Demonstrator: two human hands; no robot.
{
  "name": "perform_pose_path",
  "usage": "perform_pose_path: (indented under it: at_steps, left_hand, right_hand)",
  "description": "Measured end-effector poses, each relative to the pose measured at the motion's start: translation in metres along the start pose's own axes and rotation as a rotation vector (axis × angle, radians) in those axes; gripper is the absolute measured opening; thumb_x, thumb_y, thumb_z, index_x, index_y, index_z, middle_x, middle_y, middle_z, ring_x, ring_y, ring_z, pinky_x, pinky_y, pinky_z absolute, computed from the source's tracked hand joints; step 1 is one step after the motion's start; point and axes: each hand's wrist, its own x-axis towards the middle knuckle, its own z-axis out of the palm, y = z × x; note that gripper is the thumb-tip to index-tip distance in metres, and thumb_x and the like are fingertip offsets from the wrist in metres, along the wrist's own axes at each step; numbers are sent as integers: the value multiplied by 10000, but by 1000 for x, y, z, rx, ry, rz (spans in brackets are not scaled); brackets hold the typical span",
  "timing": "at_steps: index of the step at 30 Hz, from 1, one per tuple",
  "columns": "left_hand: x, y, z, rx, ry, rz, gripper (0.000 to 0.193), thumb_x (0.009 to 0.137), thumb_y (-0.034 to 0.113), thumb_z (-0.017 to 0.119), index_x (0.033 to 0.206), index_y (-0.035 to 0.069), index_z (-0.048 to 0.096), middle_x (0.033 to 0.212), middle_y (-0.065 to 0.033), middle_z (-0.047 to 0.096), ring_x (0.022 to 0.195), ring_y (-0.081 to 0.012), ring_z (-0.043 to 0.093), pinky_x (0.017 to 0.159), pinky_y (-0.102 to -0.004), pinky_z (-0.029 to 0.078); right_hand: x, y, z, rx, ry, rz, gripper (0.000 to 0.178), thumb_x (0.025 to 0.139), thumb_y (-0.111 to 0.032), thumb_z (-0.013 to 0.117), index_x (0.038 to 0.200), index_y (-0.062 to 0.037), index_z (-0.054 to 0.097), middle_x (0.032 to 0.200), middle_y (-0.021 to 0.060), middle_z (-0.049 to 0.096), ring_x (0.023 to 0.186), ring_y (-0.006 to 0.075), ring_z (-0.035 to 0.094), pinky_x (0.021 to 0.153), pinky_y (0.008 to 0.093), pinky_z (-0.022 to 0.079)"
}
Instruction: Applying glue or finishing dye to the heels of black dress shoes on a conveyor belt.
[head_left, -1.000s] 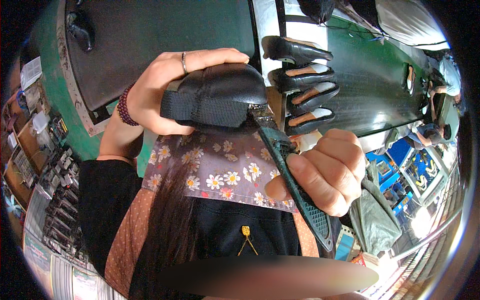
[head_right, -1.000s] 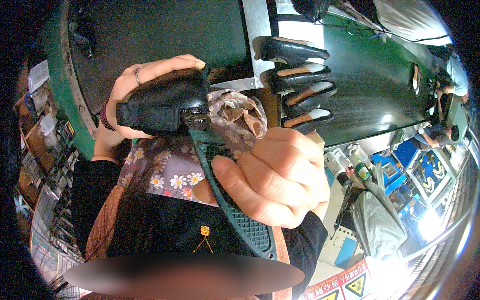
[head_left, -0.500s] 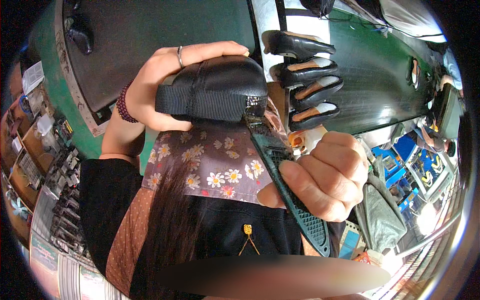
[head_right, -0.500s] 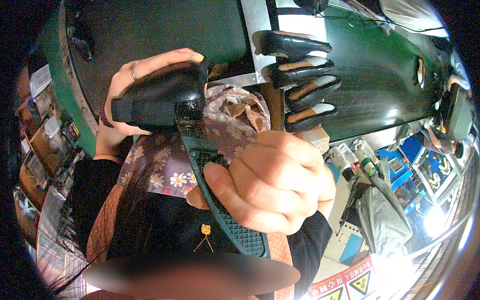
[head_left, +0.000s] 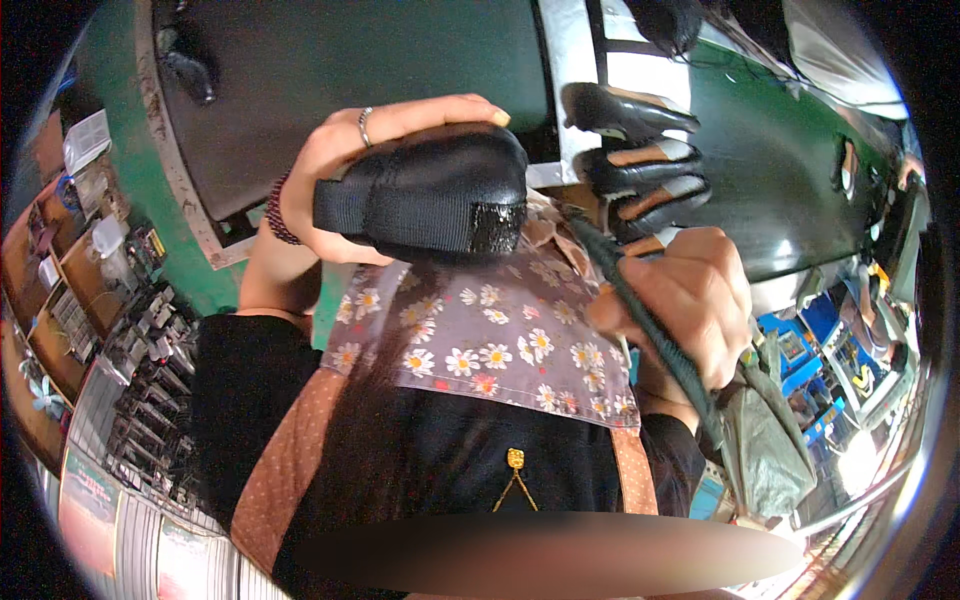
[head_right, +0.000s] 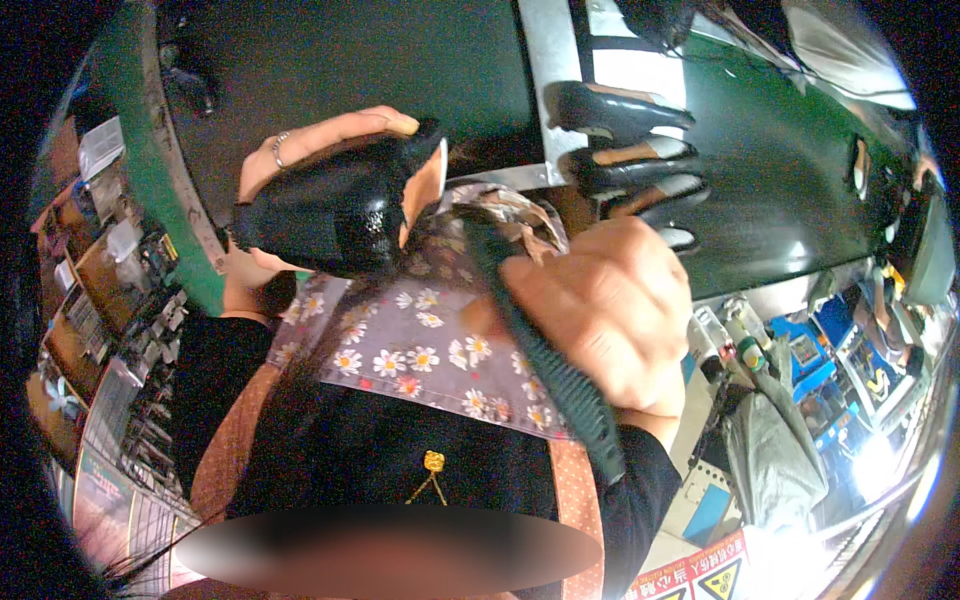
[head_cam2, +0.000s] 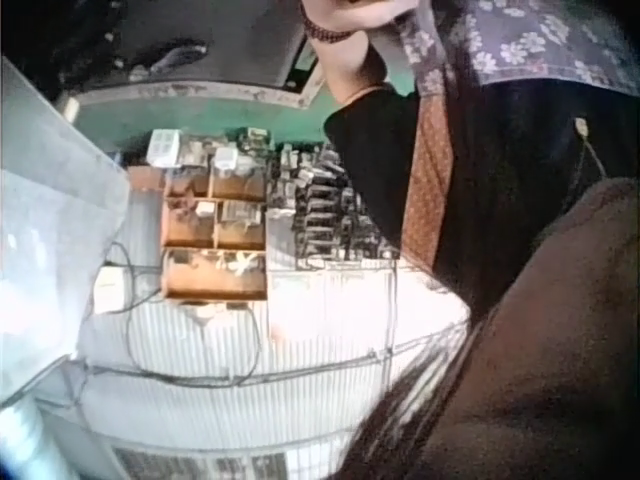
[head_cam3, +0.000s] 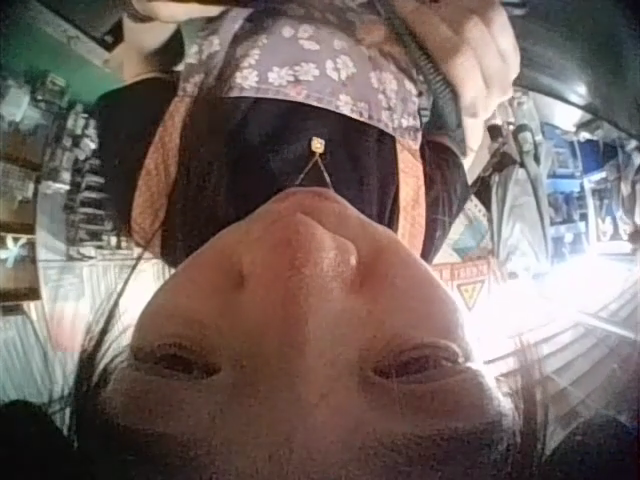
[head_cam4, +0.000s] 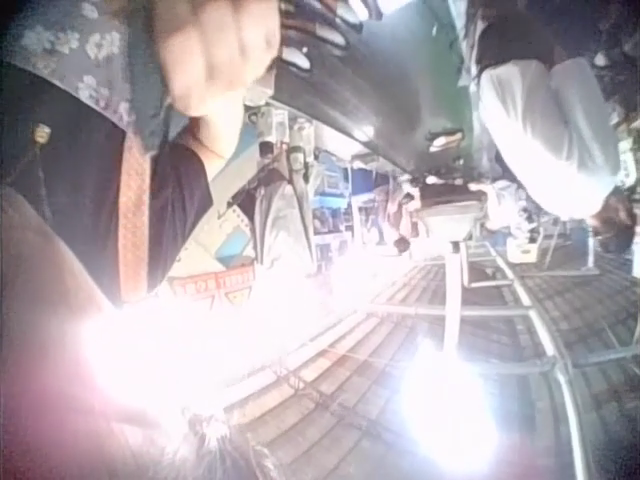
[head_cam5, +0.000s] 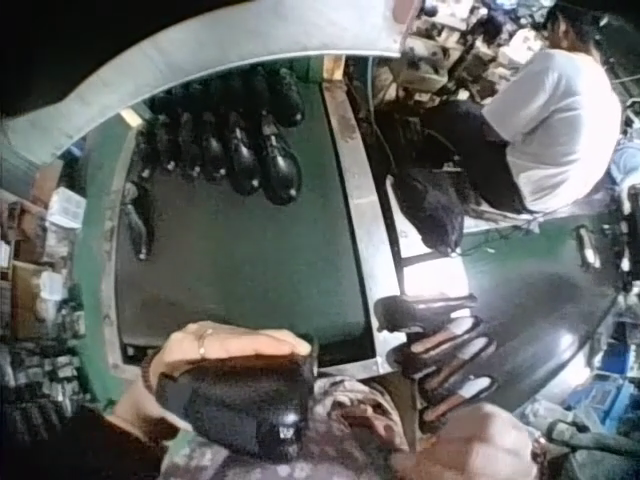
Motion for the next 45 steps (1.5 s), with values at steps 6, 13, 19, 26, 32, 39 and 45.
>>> perform_pose_path:
  at_steps: [6, 13, 19, 26, 32, 39, 45]
  left_hand:
    - [-26, -5, 33, -36, 323, -122, 860, 558, 119, 806, 1300, -115, 440, 1241, -204, 578, 1106, -246, 596, 980, -341, 426]
    - [-65, -26, -63, 202, 896, -278, 460, 604, -56, 752, 1047, 2, 642, 987, -49, 678, 912, -171, 633, 864, -323, 488]
    - [-153, -72, -260, 772, 1241, -597, 342, 510, 158, 889, 654, 29, 607, 710, -24, 611, 610, -152, 516, 597, -312, 425]
    - [-161, -137, -294, 1381, 1305, -835, 928, 592, 432, 838, 1338, 29, 460, 1339, -160, 510, 1211, -346, 495, 1006, -419, 404]
    - [-75, -163, -229, 1803, 1297, -593, 775, 633, 119, 765, 1307, -17, 407, 1406, -236, 295, 1318, -398, 290, 1083, -519, 244]
    - [87, -217, 63, 1065, 196, 99, 580, 683, 174, 687, 1223, 36, 523, 1328, -240, 441, 1282, -405, 362, 1082, -496, 278]
    - [113, -275, 153, 1687, -486, -76, 754, 760, 317, 656, 1429, 153, 350, 1523, -178, 199, 1418, -361, 151, 1104, -599, 104]
  right_hand:
    - [-45, 23, -28, -65, -58, 111, 307, 598, -152, 833, 814, -46, 642, 658, 48, 587, 585, 219, 566, 543, 315, 460]
    - [-63, 40, -23, -64, -83, 181, 251, 655, -118, 817, 820, -25, 651, 660, 69, 589, 591, 247, 562, 527, 330, 447]
    - [-63, 41, -15, -71, -138, 296, 247, 627, -29, 816, 809, -17, 649, 673, 75, 593, 583, 232, 532, 519, 330, 420]
    - [-71, 42, -13, -114, -177, 428, 238, 655, -107, 816, 782, -41, 627, 661, 63, 588, 587, 242, 541, 530, 324, 423]
    - [-113, 45, -14, -214, -74, 468, 247, 662, -164, 809, 811, -53, 646, 665, 65, 585, 593, 242, 565, 514, 338, 428]
    - [-197, 32, -14, -159, 224, 716, 162, 771, -113, 734, 901, -26, 692, 616, 73, 581, 511, 171, 544, 502, 291, 408]
    - [-242, 4, 22, -106, 684, 1002, 263, 771, -16, 728, 1031, -31, 694, 673, 70, 633, 579, 131, 579, 533, 254, 434]
